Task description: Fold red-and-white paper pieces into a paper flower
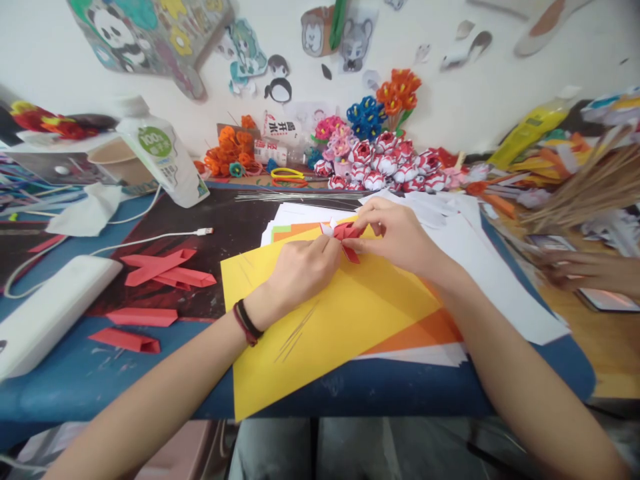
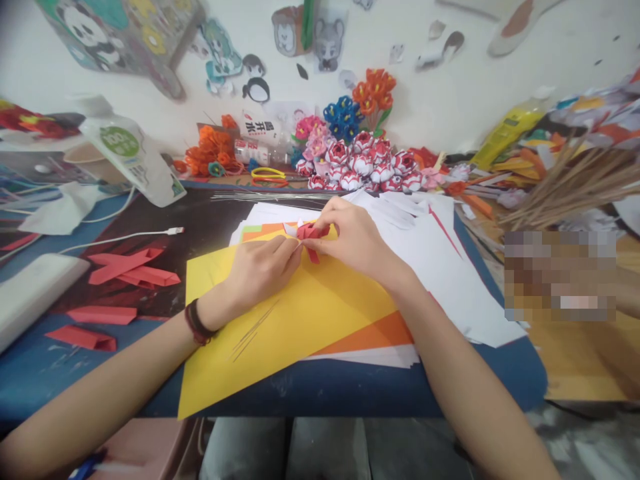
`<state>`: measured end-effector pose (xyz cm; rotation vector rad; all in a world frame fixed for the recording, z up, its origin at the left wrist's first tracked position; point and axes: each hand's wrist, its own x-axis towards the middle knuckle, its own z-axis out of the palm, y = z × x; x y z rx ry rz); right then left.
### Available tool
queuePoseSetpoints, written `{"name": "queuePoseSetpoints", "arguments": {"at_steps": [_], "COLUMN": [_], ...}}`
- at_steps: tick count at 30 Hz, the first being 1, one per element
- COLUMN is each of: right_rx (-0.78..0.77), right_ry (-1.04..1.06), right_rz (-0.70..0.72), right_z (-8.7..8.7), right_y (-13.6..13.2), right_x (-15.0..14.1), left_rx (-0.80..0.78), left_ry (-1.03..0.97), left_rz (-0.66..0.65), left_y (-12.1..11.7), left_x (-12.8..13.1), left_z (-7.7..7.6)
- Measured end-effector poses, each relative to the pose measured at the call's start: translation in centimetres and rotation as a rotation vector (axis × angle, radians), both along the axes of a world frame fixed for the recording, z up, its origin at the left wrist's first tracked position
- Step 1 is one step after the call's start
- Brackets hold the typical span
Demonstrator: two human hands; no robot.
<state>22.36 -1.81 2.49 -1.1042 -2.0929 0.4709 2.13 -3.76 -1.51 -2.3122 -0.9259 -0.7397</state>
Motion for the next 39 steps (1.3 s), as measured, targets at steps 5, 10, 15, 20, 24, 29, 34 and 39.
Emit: {"name": "queuePoseSetpoints", "arguments": {"at_steps": [5, 10, 15, 20, 24, 29, 34, 39], "right_rx": [0.019, 0.059, 0.071, 0.045, 0.026, 0.010, -0.048, -0.028], "right_ry": [-0.071, -0.025, 0.058, 0.041, 0.030, 0.020, 0.009, 0.034], "right_rz": [0.002, 0.006, 0.094, 0.039, 0.006, 0.001, 0.054, -0.028], "right_z": [-0.3, -0.6, -0.7, -0.5, -0.4, -0.5, -0.1, 0.1], "right_y": [-0.4, -0.5, -0.4, -0.5, -0.7, -0.5, -0.4, -0.8], "right_x": [-0.7, -1.1, -1.0, -1.0, -1.2, -1.2, -0.8, -1.1], "left_rx": [-0.036, -0.018, -0.033, -0.030, -0.032, -0.070, -0.056, -0.015], "left_ry": [-0.026, -0.022, -0.014, 0.005, 0.005, -0.019, -0.039, 0.002], "left_rz": [0.028, 0.000, -0.007, -0.023, -0.051, -0.017, -0.021, -0.042], "left_y": [0.1, 0.2, 0.3, 0.3, 0.3, 0.3, 0.3, 0.2], "left_x": [0.0, 0.1, -0.1, -0.2, -0.1, -0.1, 0.0, -0.1], "left_z": [-0.1, -0.1, -0.2, -0.3, -0.2, 0.0, 0.0, -0.1]}}
